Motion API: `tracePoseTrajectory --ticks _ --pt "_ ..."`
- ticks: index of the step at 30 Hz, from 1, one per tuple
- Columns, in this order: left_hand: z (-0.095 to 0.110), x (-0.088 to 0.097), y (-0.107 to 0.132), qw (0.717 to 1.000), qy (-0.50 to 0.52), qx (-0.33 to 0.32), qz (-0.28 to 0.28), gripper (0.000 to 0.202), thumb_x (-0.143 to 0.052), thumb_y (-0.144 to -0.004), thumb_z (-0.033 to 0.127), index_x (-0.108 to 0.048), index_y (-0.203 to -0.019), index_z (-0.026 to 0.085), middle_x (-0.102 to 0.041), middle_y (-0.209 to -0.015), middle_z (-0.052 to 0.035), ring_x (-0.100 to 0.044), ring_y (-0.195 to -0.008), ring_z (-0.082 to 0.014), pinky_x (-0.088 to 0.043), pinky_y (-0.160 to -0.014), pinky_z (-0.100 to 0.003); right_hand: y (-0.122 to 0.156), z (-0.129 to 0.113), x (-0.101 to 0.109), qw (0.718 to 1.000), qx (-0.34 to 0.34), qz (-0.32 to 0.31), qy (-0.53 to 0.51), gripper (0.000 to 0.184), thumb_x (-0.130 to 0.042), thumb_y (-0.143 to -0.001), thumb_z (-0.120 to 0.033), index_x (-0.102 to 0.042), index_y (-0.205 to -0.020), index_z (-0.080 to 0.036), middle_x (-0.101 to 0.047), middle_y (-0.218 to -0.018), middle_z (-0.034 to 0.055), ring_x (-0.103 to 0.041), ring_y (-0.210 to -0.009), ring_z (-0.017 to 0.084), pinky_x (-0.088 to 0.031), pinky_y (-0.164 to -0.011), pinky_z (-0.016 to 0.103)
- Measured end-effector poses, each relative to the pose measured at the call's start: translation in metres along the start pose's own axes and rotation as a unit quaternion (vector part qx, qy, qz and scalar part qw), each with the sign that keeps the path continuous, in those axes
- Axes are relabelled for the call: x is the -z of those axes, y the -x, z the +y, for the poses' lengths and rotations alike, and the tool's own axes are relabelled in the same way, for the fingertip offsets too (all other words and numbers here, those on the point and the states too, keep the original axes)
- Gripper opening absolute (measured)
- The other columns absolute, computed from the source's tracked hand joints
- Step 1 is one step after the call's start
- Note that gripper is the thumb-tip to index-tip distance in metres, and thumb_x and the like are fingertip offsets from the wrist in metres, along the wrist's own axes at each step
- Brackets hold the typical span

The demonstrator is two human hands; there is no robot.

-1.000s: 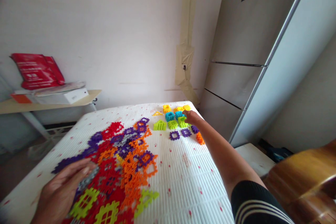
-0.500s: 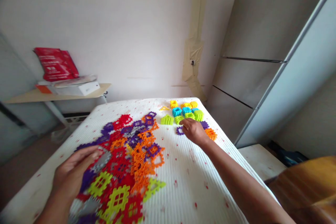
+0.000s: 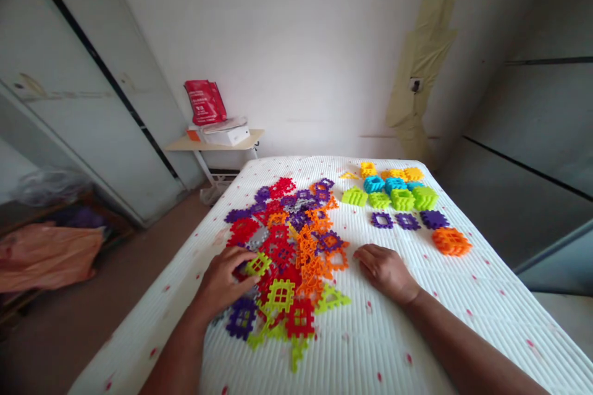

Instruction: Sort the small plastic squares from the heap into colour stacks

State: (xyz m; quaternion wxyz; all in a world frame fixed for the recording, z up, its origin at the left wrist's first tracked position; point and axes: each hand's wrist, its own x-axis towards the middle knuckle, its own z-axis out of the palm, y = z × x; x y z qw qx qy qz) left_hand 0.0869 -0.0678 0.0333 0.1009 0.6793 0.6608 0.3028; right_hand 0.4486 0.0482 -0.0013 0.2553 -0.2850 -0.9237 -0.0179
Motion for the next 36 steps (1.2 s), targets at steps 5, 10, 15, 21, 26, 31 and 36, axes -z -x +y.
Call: tracePoseTrajectory --ticks 5,10,15,21,26,31,36 --pt "0.004 -0.006 -0.001 0.998 -0.062 -0.01 -0.009 0.039 -0.068 -0.062 0.031 -0.067 -0.101 0.029 -0.066 -0.099 -0.0038 -0.058 -0.096 -0.0249 -0.042 -0.084 -0.036 -0.002 -0.005 0.001 1.0 -0.006 0.0 0.012 0.024 -0.037 -0.088 -0.012 -0.06 -0.086 -0.017 -0.064 -0.077 0.0078 -0.06 -0.068 0.015 -0.046 -0.061 0.025" --pt "0.003 -0.009 -0.004 0.998 0.047 -0.005 0.035 0.04 -0.066 -0.062 0.026 -0.066 -0.102 0.028 -0.067 -0.104 -0.0041 -0.059 -0.1 -0.0252 -0.042 -0.091 -0.037 -0.004 -0.007 0.001 1.0 -0.016 -0.012 0.014 0.023 -0.037 -0.086 -0.009 -0.058 -0.08 -0.016 -0.06 -0.072 0.0054 -0.056 -0.066 0.014 -0.042 -0.06 0.023" --pt "0.014 -0.009 -0.006 0.982 0.144 0.011 0.118 0.045 -0.067 -0.064 0.027 -0.063 -0.109 0.026 -0.064 -0.111 -0.0055 -0.06 -0.099 -0.0236 -0.046 -0.088 -0.035 -0.007 -0.01 0.001 0.999 -0.025 -0.002 0.02 0.023 -0.038 -0.087 -0.011 -0.058 -0.077 -0.016 -0.059 -0.07 0.0047 -0.054 -0.062 0.013 -0.039 -0.057 0.023" --pt "0.048 -0.024 -0.027 0.984 0.143 -0.043 0.093 0.051 -0.064 -0.068 0.025 -0.057 -0.118 0.026 -0.063 -0.116 -0.006 -0.059 -0.103 -0.0233 -0.047 -0.09 -0.035 -0.01 -0.01 0.001 0.996 -0.067 0.036 -0.041 0.021 -0.039 -0.086 -0.014 -0.058 -0.076 -0.017 -0.061 -0.071 0.0049 -0.056 -0.063 0.014 -0.041 -0.058 0.023" --pt "0.086 -0.053 -0.051 0.983 0.063 -0.159 0.06 0.061 -0.057 -0.072 0.015 -0.045 -0.13 0.027 -0.056 -0.124 -0.0073 -0.052 -0.115 -0.0232 -0.044 -0.096 -0.038 -0.026 -0.019 0.01 0.934 -0.206 0.088 -0.28 0.016 -0.051 -0.083 -0.03 -0.06 -0.089 -0.017 -0.063 -0.077 0.0033 -0.055 -0.062 0.012 -0.043 -0.058 0.024" --pt "0.111 -0.075 -0.062 0.969 0.018 -0.24 0.062 0.068 -0.053 -0.073 0.008 -0.034 -0.136 0.026 -0.052 -0.126 -0.009 -0.046 -0.121 -0.0227 -0.043 -0.099 -0.04 -0.042 -0.036 0.014 0.781 -0.297 0.089 -0.543 0.028 -0.067 -0.071 -0.042 -0.059 -0.081 -0.017 -0.056 -0.065 -0.0024 -0.047 -0.055 0.008 -0.038 -0.052 0.021" --pt "0.12 -0.088 -0.06 0.967 0.03 -0.246 0.055 0.07 -0.053 -0.074 0.008 -0.031 -0.137 0.027 -0.049 -0.128 -0.0095 -0.045 -0.122 -0.0226 -0.042 -0.099 -0.039 -0.042 -0.043 0.015 0.72 -0.326 0.107 -0.604 0.032 -0.073 -0.062 -0.041 -0.058 -0.077 -0.017 -0.053 -0.06 -0.0048 -0.042 -0.051 0.006 -0.034 -0.049 0.021"
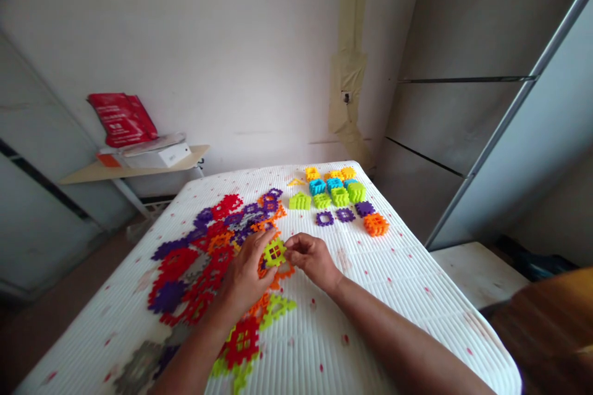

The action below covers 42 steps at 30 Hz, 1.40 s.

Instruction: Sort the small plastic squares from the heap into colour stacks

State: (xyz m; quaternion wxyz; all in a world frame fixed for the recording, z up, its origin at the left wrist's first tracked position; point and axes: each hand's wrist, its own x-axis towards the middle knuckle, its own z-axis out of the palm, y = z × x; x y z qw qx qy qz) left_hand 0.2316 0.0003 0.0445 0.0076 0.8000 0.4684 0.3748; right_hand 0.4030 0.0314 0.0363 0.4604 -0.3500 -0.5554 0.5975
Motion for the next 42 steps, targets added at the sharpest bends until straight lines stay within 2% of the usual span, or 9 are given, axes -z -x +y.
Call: tracePoseTrajectory --ticks 5,10,13,16,22,32,35,37,42 --pt "0.001 -0.003 0.004 0.991 0.097 0.094 0.015 0.064 -0.057 -0.074 0.015 -0.037 -0.133 0.027 -0.051 -0.128 -0.0086 -0.05 -0.117 -0.022 -0.041 -0.098 -0.039 0.001 -0.001 0.006 1.0 -0.007 0.027 0.007 0.028 -0.073 -0.062 -0.038 -0.058 -0.073 -0.017 -0.052 -0.055 -0.0053 -0.042 -0.049 0.006 -0.034 -0.049 0.021" --pt "-0.008 0.001 0.008 0.942 0.238 0.236 0.021 0.046 -0.051 -0.08 0.027 -0.047 -0.126 0.022 -0.065 -0.09 -0.004 -0.061 -0.085 -0.0171 -0.047 -0.08 -0.033 0.002 0.003 0.006 1.0 -0.008 0.016 0.002 0.027 -0.071 -0.063 -0.037 -0.058 -0.073 -0.017 -0.052 -0.055 -0.0056 -0.043 -0.048 0.007 -0.036 -0.049 0.022" --pt "-0.01 0.003 0.01 0.918 0.293 0.265 0.021 0.048 -0.054 -0.078 0.03 -0.048 -0.124 0.019 -0.062 -0.076 0.0002 -0.058 -0.07 -0.0145 -0.046 -0.07 -0.028 0.004 0.009 0.004 1.0 0.0 0.007 0.023 0.027 -0.069 -0.066 -0.04 -0.057 -0.074 -0.017 -0.051 -0.057 -0.0055 -0.043 -0.049 0.007 -0.036 -0.05 0.022" --pt "-0.008 0.005 0.009 0.9 0.329 0.284 0.024 0.051 -0.058 -0.076 0.032 -0.048 -0.124 0.018 -0.061 -0.071 0.0017 -0.056 -0.066 -0.0136 -0.044 -0.066 -0.026 0.007 0.011 0.002 0.99 0.058 0.015 0.127 0.023 -0.064 -0.072 -0.039 -0.059 -0.079 -0.017 -0.055 -0.066 -0.0024 -0.048 -0.056 0.009 -0.039 -0.054 0.023" --pt "-0.004 0.002 0.007 0.866 0.375 0.326 0.051 0.055 -0.062 -0.072 0.034 -0.047 -0.122 0.017 -0.061 -0.067 0.0029 -0.056 -0.064 -0.0132 -0.044 -0.065 -0.025 0.018 -0.001 -0.005 0.899 0.184 0.004 0.398 0.036 -0.065 -0.075 -0.041 -0.06 -0.102 -0.019 -0.06 -0.092 0.0055 -0.055 -0.079 0.016 -0.045 -0.07 0.028" --pt "-0.003 -0.003 0.009 0.831 0.413 0.361 0.09 0.059 -0.065 -0.07 0.034 -0.044 -0.123 0.019 -0.059 -0.064 0.004 -0.057 -0.061 -0.0123 -0.047 -0.065 -0.026 0.021 -0.002 -0.018 0.856 0.206 0.016 0.474 0.037 -0.064 -0.077 -0.034 -0.058 -0.109 -0.017 -0.061 -0.098 0.0086 -0.057 -0.09 0.02 -0.048 -0.079 0.031" --pt "-0.005 -0.002 0.008 0.831 0.412 0.354 0.118 0.065 -0.067 -0.069 0.037 -0.042 -0.126 0.02 -0.062 -0.075 0.0004 -0.061 -0.072 -0.0143 -0.049 -0.073 -0.029 0.007 -0.007 -0.002 0.827 0.216 0.065 0.515 0.033 -0.063 -0.078 -0.032 -0.059 -0.108 -0.019 -0.063 -0.101 0.0083 -0.057 -0.093 0.02 -0.047 -0.081 0.031" --pt "-0.006 0.001 0.008 0.835 0.404 0.342 0.149 0.066 -0.067 -0.068 0.038 -0.042 -0.126 0.02 -0.062 -0.084 -0.0022 -0.062 -0.08 -0.0156 -0.049 -0.077 -0.031 -0.009 -0.014 0.018 0.783 0.199 0.124 0.576 0.029 -0.061 -0.08 -0.032 -0.06 -0.107 -0.019 -0.064 -0.102 0.0097 -0.057 -0.095 0.022 -0.045 -0.081 0.032" --pt "-0.013 0.009 0.01 0.851 0.369 0.329 0.176 0.063 -0.065 -0.069 0.039 -0.044 -0.125 0.02 -0.062 -0.091 -0.0045 -0.059 -0.078 -0.015 -0.049 -0.074 -0.03 -0.058 -0.03 0.064 0.668 0.035 0.197 0.717 0.024 -0.053 -0.086 -0.035 -0.062 -0.101 -0.018 -0.064 -0.101 0.0103 -0.058 -0.095 0.022 -0.044 -0.074 0.029"
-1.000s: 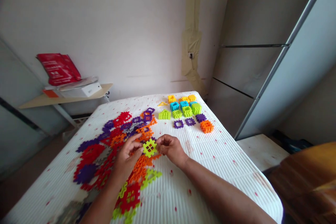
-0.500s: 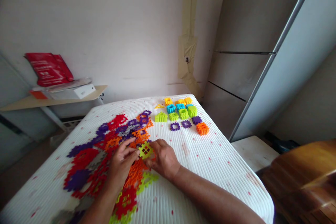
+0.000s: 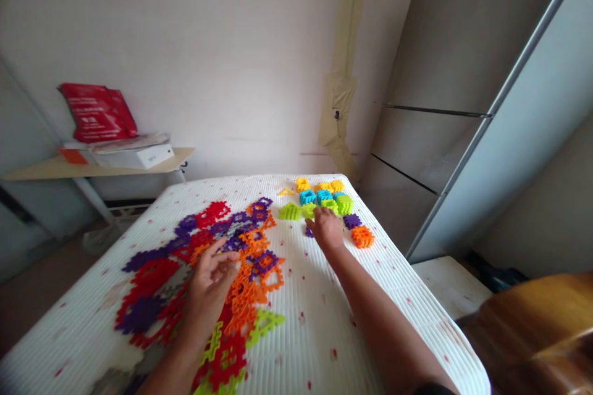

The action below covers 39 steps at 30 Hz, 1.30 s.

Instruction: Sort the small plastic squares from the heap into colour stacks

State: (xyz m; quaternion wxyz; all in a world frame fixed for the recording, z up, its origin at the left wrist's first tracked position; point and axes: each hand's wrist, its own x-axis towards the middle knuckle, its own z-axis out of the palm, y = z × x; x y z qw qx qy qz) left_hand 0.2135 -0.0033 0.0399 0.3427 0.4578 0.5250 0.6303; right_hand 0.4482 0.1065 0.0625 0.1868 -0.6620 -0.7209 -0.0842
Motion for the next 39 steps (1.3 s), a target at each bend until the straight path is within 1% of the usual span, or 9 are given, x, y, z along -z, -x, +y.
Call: tracePoseTrajectory --ticks 3,8,14,20,27,31,34,36,39 --pt "-0.003 0.006 -0.002 1.0 -0.014 -0.01 0.01 0.061 -0.064 -0.071 0.038 -0.044 -0.126 0.02 -0.062 -0.092 -0.0049 -0.058 -0.076 -0.0144 -0.048 -0.073 -0.029 -0.02 0.005 -0.005 0.997 -0.015 -0.04 0.06 0.026 -0.048 -0.088 -0.037 -0.061 -0.102 -0.018 -0.063 -0.105 0.0109 -0.058 -0.098 0.022 -0.043 -0.071 0.028" --pt "-0.003 0.012 -0.004 1.0 -0.019 -0.004 0.012 0.062 -0.064 -0.071 0.038 -0.044 -0.126 0.019 -0.062 -0.092 -0.0057 -0.058 -0.075 -0.0148 -0.048 -0.072 -0.03 -0.032 0.002 -0.014 0.994 0.0 -0.057 0.088 0.025 -0.046 -0.089 -0.034 -0.06 -0.101 -0.016 -0.063 -0.104 0.0114 -0.058 -0.096 0.022 -0.043 -0.07 0.029" --pt "0.002 0.013 -0.004 0.999 -0.025 -0.009 0.019 0.061 -0.063 -0.071 0.038 -0.044 -0.125 0.019 -0.062 -0.093 -0.0061 -0.057 -0.072 -0.0141 -0.048 -0.069 -0.029 -0.037 -0.001 -0.024 0.993 0.002 -0.07 0.099 0.025 -0.044 -0.09 -0.032 -0.06 -0.101 -0.016 -0.062 -0.104 0.013 -0.059 -0.095 0.023 -0.044 -0.069 0.03" --pt "-0.003 0.014 -0.004 0.999 -0.019 -0.02 0.016 0.06 -0.064 -0.071 0.035 -0.044 -0.126 0.02 -0.062 -0.093 -0.0057 -0.058 -0.073 -0.0144 -0.049 -0.07 -0.03 -0.038 -0.001 -0.03 0.993 -0.003 -0.074 0.096 0.026 -0.042 -0.091 -0.031 -0.059 -0.103 -0.015 -0.062 -0.105 0.0142 -0.06 -0.095 0.023 -0.044 -0.069 0.03" --pt "0.002 0.014 -0.003 0.999 -0.034 -0.022 0.029 0.058 -0.063 -0.072 0.034 -0.046 -0.125 0.02 -0.063 -0.094 -0.0061 -0.059 -0.075 -0.015 -0.048 -0.07 -0.029 -0.036 0.0 -0.028 0.994 0.006 -0.065 0.088 0.025 -0.041 -0.09 -0.027 -0.06 -0.102 -0.015 -0.061 -0.107 0.0138 -0.06 -0.092 0.022 -0.042 -0.068 0.029" --pt "0.01 0.022 -0.006 0.998 -0.029 -0.031 0.051 0.055 -0.063 -0.072 0.032 -0.048 -0.124 0.02 -0.064 -0.094 -0.0055 -0.06 -0.08 -0.0152 -0.049 -0.074 -0.029 -0.02 -0.008 -0.018 0.998 0.038 -0.021 0.053 0.027 -0.04 -0.091 -0.03 -0.062 -0.098 -0.016 -0.061 -0.105 0.0118 -0.058 -0.093 0.022 -0.041 -0.068 0.027" --pt "0.013 0.033 -0.012 0.994 -0.017 -0.044 0.094 0.051 -0.063 -0.072 0.03 -0.051 -0.12 0.02 -0.064 -0.093 -0.0043 -0.06 -0.082 -0.0146 -0.048 -0.077 -0.028 0.007 -0.019 -0.012 0.991 0.126 -0.007 -0.052 0.027 -0.039 -0.091 -0.029 -0.063 -0.097 -0.017 -0.063 -0.1 0.0096 -0.059 -0.089 0.019 -0.041 -0.071 0.025" --pt "0.013 0.044 -0.018 0.99 -0.013 -0.061 0.128 0.047 -0.063 -0.072 0.029 -0.053 -0.117 0.019 -0.064 -0.093 -0.0038 -0.06 -0.082 -0.0141 -0.048 -0.078 -0.028 0.03 -0.03 -0.009 0.97 0.192 -0.019 -0.151 0.026 -0.04 -0.092 -0.028 -0.064 -0.094 -0.017 -0.064 -0.094 0.0084 -0.06 -0.084 0.017 -0.041 -0.072 0.025" --pt "0.01 0.059 -0.025 0.982 -0.024 -0.086 0.168 0.041 -0.062 -0.073 0.03 -0.057 -0.112 0.018 -0.064 -0.092 -0.004 -0.06 -0.081 -0.0139 -0.048 -0.078 -0.028 0.063 -0.054 -0.004 0.927 0.252 -0.056 -0.272 0.024 -0.042 -0.091 -0.029 -0.064 -0.092 -0.019 -0.065 -0.089 0.0068 -0.06 -0.078 0.015 -0.043 -0.069 0.025"
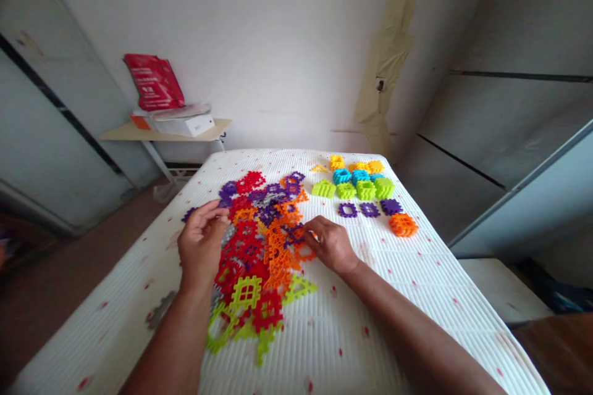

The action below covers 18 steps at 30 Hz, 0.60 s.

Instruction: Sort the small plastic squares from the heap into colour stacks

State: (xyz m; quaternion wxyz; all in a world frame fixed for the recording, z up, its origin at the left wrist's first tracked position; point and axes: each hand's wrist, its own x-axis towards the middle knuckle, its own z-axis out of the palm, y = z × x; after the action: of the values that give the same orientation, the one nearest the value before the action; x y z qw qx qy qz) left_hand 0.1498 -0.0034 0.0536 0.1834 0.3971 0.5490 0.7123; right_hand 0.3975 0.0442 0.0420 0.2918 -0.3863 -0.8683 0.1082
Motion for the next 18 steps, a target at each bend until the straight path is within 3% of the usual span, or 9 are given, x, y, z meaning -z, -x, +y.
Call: tracePoseTrajectory --ticks 4,8,14,18 --pt "-0.007 0.008 -0.007 0.999 -0.032 -0.013 0.035 0.037 -0.06 -0.074 0.031 -0.06 -0.108 0.016 -0.065 -0.09 -0.0042 -0.06 -0.079 -0.0143 -0.048 -0.077 -0.028 0.009 -0.05 -0.014 0.984 0.124 -0.094 -0.084 0.022 -0.05 -0.087 -0.033 -0.062 -0.101 -0.021 -0.065 -0.098 0.0069 -0.058 -0.091 0.018 -0.043 -0.079 0.028" --pt "-0.012 0.006 -0.006 0.998 -0.057 -0.017 0.015 0.036 -0.058 -0.074 0.031 -0.06 -0.107 0.016 -0.065 -0.09 -0.005 -0.06 -0.079 -0.0148 -0.049 -0.076 -0.028 0.012 -0.08 -0.028 0.971 0.174 -0.161 -0.036 0.034 -0.059 -0.077 -0.047 -0.061 -0.097 -0.02 -0.065 -0.096 0.0075 -0.055 -0.09 0.021 -0.042 -0.077 0.03" --pt "-0.012 0.002 -0.001 0.996 -0.088 -0.003 -0.028 0.032 -0.058 -0.075 0.033 -0.064 -0.102 0.018 -0.067 -0.089 -0.0052 -0.062 -0.081 -0.017 -0.048 -0.076 -0.03 0.017 -0.083 -0.044 0.967 0.189 -0.162 0.046 0.017 -0.057 -0.079 -0.037 -0.057 -0.078 -0.02 -0.063 -0.083 0.0038 -0.052 -0.075 0.017 -0.038 -0.066 0.027" --pt "-0.01 -0.004 0.005 0.993 -0.091 0.002 -0.069 0.029 -0.059 -0.074 0.036 -0.065 -0.097 0.018 -0.068 -0.088 -0.0056 -0.063 -0.079 -0.018 -0.05 -0.073 -0.031 0.016 -0.079 -0.044 0.974 0.186 -0.122 0.049 0.019 -0.047 -0.086 -0.031 -0.055 -0.074 -0.019 -0.061 -0.073 0.0032 -0.051 -0.066 0.015 -0.037 -0.063 0.027"
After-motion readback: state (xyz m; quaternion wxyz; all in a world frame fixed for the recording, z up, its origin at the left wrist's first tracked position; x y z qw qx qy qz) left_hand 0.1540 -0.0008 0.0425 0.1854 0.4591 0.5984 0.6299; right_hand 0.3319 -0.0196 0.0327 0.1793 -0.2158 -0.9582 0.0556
